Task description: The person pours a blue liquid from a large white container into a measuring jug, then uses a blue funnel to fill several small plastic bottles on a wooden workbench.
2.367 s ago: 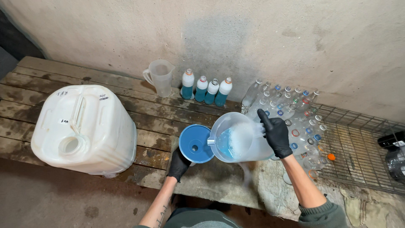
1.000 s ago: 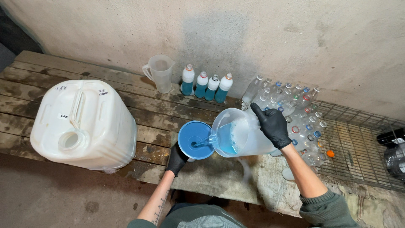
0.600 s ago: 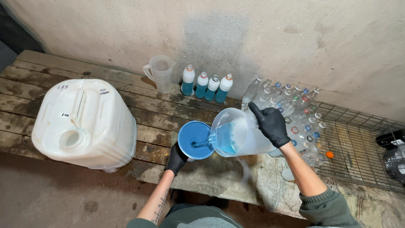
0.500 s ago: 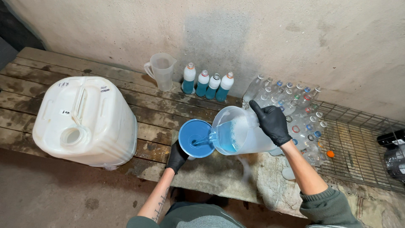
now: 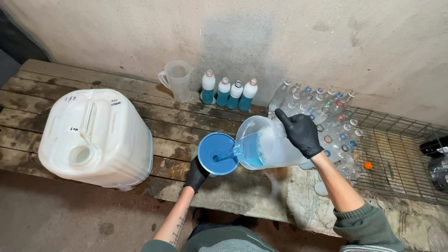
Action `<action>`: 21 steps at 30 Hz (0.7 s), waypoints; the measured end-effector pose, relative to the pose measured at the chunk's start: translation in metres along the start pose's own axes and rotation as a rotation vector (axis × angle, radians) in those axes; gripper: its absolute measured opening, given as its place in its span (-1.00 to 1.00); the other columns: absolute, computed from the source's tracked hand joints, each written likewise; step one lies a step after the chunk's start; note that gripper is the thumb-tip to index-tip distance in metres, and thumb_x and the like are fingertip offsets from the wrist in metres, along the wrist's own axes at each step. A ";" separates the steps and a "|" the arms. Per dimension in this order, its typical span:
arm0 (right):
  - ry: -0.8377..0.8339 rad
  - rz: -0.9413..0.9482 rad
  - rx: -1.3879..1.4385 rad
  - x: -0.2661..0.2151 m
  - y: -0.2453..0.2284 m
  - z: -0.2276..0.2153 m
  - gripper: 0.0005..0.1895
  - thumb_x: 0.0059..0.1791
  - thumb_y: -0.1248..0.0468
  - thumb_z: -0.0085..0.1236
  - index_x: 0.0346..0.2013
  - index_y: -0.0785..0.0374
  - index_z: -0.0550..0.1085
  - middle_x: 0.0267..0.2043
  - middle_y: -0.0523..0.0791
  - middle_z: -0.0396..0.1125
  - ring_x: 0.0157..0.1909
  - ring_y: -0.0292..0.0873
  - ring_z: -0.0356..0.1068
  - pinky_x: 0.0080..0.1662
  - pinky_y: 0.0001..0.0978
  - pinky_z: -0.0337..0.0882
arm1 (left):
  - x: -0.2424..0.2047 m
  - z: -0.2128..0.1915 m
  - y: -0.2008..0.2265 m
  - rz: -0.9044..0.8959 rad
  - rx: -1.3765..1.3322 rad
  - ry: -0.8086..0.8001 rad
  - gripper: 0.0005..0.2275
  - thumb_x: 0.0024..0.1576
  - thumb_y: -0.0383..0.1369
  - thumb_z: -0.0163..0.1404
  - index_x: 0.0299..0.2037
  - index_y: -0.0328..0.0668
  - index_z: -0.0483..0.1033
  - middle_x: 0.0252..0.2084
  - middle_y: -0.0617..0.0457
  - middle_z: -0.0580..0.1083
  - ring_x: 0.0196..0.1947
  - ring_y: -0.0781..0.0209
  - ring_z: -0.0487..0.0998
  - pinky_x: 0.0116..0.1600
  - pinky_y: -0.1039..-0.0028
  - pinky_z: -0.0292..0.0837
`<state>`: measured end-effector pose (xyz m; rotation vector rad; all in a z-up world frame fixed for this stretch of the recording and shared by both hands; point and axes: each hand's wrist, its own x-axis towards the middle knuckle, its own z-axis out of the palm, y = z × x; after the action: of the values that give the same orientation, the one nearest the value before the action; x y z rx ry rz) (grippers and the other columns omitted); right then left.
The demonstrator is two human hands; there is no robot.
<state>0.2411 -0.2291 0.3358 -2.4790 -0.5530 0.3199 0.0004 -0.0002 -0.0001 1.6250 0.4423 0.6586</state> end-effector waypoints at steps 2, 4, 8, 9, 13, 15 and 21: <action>0.007 0.002 0.007 -0.001 -0.002 -0.002 -0.26 0.08 -0.33 0.02 -0.74 0.12 0.55 -0.74 -0.07 0.35 -0.45 0.09 0.48 -0.13 -0.25 0.38 | 0.001 0.001 0.000 0.008 -0.001 0.008 -0.60 0.02 -0.40 0.30 0.06 -0.42 0.58 -0.07 -0.43 0.58 0.01 -0.38 0.55 0.04 0.02 0.59; -0.006 0.000 -0.010 -0.008 -0.012 -0.007 -0.25 0.07 -0.34 0.02 -0.76 0.13 0.53 -0.74 -0.06 0.35 -0.44 0.10 0.48 -0.13 -0.25 0.38 | 0.003 0.002 -0.001 0.020 0.060 0.009 -0.61 0.03 -0.40 0.30 0.05 -0.37 0.59 -0.07 -0.39 0.59 0.00 -0.34 0.57 0.02 0.06 0.60; -0.016 -0.014 -0.035 -0.001 -0.005 -0.006 -0.24 0.07 -0.34 0.01 -0.78 0.12 0.52 -0.74 -0.06 0.35 -0.41 0.11 0.49 -0.15 -0.26 0.39 | -0.001 0.003 -0.004 -0.001 0.073 -0.012 -0.57 0.05 -0.40 0.29 0.13 -0.38 0.55 -0.01 -0.44 0.56 0.04 -0.41 0.53 0.08 0.00 0.58; -0.020 -0.013 -0.030 -0.002 -0.008 -0.007 -0.24 0.07 -0.34 0.01 -0.78 0.14 0.52 -0.73 -0.05 0.35 -0.41 0.13 0.49 -0.14 -0.24 0.39 | -0.001 0.003 -0.007 0.002 0.049 -0.017 -0.56 0.06 -0.40 0.28 0.13 -0.42 0.54 -0.01 -0.48 0.54 0.04 -0.46 0.51 0.09 -0.03 0.57; -0.010 -0.016 -0.043 -0.004 -0.010 -0.006 -0.24 0.08 -0.34 0.00 -0.76 0.15 0.53 -0.71 -0.04 0.36 -0.37 0.14 0.49 -0.13 -0.20 0.40 | -0.001 0.001 -0.003 -0.004 0.045 -0.022 -0.54 0.06 -0.40 0.27 0.16 -0.47 0.51 0.01 -0.51 0.53 0.05 -0.48 0.50 0.10 -0.06 0.56; -0.015 -0.015 -0.034 -0.007 -0.013 -0.006 -0.24 0.08 -0.33 0.00 -0.76 0.15 0.53 -0.71 -0.04 0.36 -0.38 0.13 0.49 -0.13 -0.20 0.39 | -0.002 0.002 -0.016 -0.011 0.051 -0.022 -0.54 0.06 -0.40 0.27 0.16 -0.46 0.51 0.02 -0.50 0.52 0.06 -0.46 0.50 0.11 -0.05 0.56; -0.017 -0.011 -0.024 -0.013 -0.024 -0.007 -0.23 0.08 -0.33 -0.01 -0.77 0.16 0.52 -0.72 -0.04 0.36 -0.43 0.11 0.48 -0.16 -0.23 0.39 | 0.002 0.000 -0.016 -0.032 0.025 -0.040 -0.52 0.07 -0.38 0.28 0.20 -0.37 0.49 0.06 -0.44 0.53 0.06 -0.43 0.51 0.12 -0.04 0.55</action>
<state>0.2246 -0.2201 0.3562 -2.4980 -0.5806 0.3318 0.0038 0.0037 -0.0154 1.6486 0.4482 0.5974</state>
